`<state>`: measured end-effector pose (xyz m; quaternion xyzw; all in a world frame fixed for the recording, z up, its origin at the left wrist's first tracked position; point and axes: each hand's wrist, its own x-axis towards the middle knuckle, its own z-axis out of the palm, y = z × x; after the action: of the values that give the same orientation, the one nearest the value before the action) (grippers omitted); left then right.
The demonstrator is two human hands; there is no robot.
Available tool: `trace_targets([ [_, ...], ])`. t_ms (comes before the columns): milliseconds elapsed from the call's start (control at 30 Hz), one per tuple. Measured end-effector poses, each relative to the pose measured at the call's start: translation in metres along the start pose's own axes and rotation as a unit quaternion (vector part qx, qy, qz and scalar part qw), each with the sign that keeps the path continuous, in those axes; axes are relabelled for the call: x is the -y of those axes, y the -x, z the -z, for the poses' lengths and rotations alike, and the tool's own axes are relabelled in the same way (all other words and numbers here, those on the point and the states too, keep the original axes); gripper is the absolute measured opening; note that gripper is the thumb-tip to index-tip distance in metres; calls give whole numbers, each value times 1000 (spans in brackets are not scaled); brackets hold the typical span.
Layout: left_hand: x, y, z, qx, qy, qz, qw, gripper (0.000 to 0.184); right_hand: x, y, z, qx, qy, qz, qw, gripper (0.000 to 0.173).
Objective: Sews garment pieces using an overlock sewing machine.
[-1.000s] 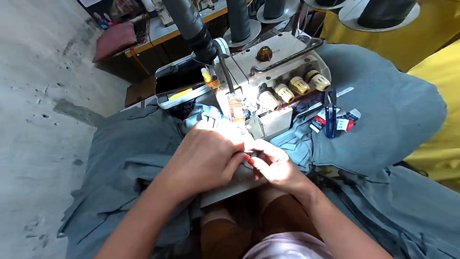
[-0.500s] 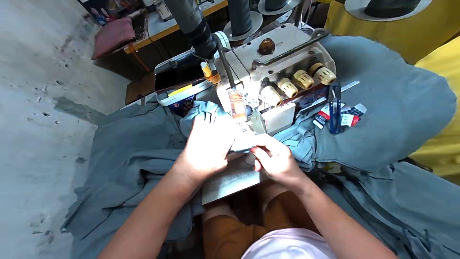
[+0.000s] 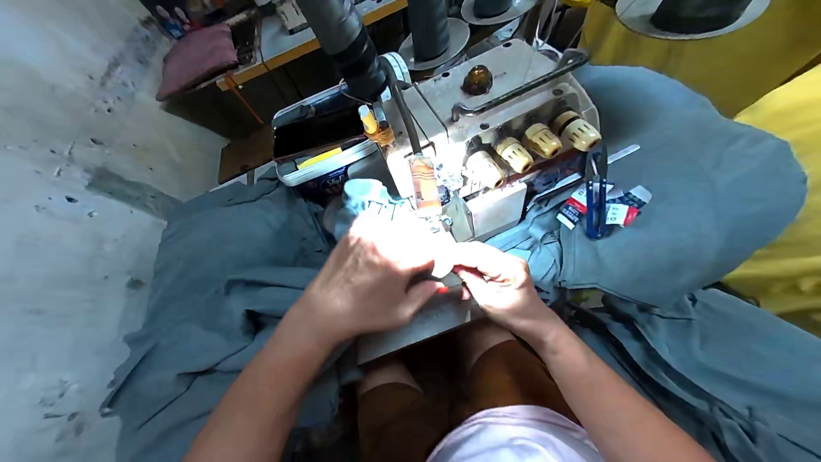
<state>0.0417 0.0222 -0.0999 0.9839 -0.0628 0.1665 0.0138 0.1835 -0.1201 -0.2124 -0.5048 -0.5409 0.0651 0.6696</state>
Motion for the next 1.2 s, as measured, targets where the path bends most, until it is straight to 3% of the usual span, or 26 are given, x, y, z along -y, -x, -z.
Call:
trace_targets([
  [67, 13, 5, -4, 22, -3, 18, 1000, 37, 0, 1, -1, -3, 27, 13, 1000, 14],
  [167, 17, 9, -11, 55, 26, 49, 997, 20, -3, -1, -1, -9, 58, 19, 998, 14],
  [300, 15, 15, -24, 64, 6, 77, 995, 33, -10, -5, -4, -22, 91, 28, 995, 15],
  [433, 10, 13, -31, 105, -28, 190, 976, 58, -5, 5, -1, -61, 148, 39, 986, 17],
  [600, -1, 22, -51, 17, -73, 260, 963, 55, -12, 14, 42, -182, 325, -13, 928, 20],
  [733, -34, 33, -56, -35, -88, 326, 941, 54, -22, -2, 90, -230, 407, -153, 870, 34],
  [833, -63, 38, -64, -87, -107, 352, 926, 51, -25, -16, 108, -228, 384, -253, 858, 47],
  [933, -83, 45, -78, -137, -129, 361, 913, 50, -27, -26, 115, -226, 354, -300, 857, 55],
  [1100, -92, 49, -97, -176, -144, 378, 897, 47, -15, -44, 119, -179, 378, -338, 843, 35],
  [1200, -92, 49, -100, -199, -147, 372, 895, 48, -1, -45, 121, -158, 428, -316, 832, 36],
])
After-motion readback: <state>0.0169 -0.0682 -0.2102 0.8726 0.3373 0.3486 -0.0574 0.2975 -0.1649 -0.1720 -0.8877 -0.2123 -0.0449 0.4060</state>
